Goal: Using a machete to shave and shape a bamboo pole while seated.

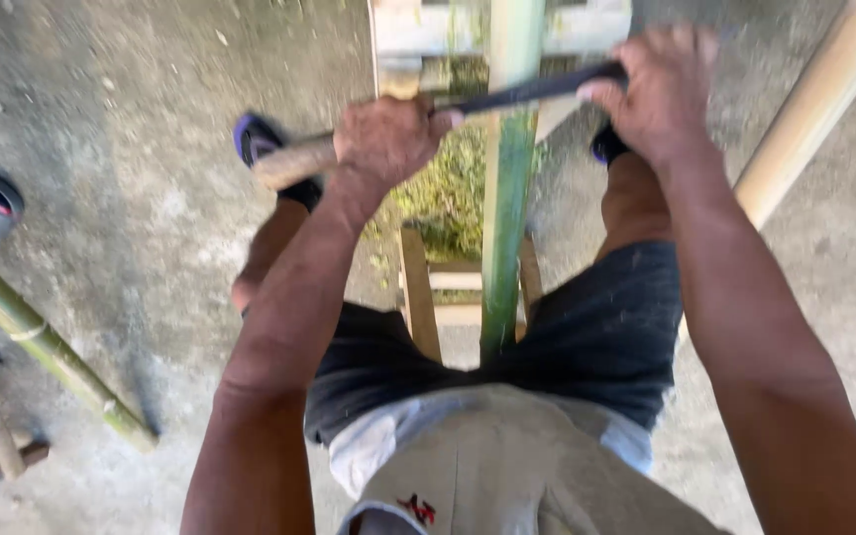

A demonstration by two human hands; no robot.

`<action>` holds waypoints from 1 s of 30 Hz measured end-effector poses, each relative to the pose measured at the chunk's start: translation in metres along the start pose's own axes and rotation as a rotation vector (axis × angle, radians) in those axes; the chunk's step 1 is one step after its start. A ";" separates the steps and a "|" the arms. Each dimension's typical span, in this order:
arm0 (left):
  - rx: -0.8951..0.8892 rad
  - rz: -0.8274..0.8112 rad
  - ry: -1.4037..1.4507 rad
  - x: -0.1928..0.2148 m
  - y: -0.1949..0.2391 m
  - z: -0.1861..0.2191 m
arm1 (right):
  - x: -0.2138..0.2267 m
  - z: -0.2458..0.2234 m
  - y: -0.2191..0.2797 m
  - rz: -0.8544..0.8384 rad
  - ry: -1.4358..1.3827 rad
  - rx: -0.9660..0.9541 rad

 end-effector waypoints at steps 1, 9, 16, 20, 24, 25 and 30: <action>0.001 -0.055 0.005 0.000 -0.001 0.001 | -0.003 0.001 0.004 0.064 0.096 0.139; -0.008 -0.016 -0.057 0.003 -0.003 0.003 | -0.023 0.028 0.017 0.145 0.090 0.187; -0.005 -0.101 -0.018 0.000 -0.006 0.004 | 0.004 -0.005 0.012 0.090 0.046 0.138; -0.012 -0.059 0.004 -0.004 -0.010 0.008 | 0.017 -0.021 0.032 -0.021 -0.143 -0.044; -0.062 -0.032 -0.032 0.004 -0.011 0.003 | 0.006 -0.020 0.020 0.207 0.215 0.154; 0.019 -0.140 0.039 0.011 -0.005 0.007 | 0.003 -0.020 0.028 0.133 0.150 0.085; -0.015 -0.047 0.033 -0.014 -0.014 0.000 | 0.005 -0.006 0.021 0.181 0.081 0.047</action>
Point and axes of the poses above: each hand's wrist, its own y-axis away from the middle knuckle, its own x-axis out of the back of the hand, z = x × y, the point moved 1 cm from there along -y, towards the middle knuckle, and after that the axes turned 4 degrees about -y, right-handed, at the moved point
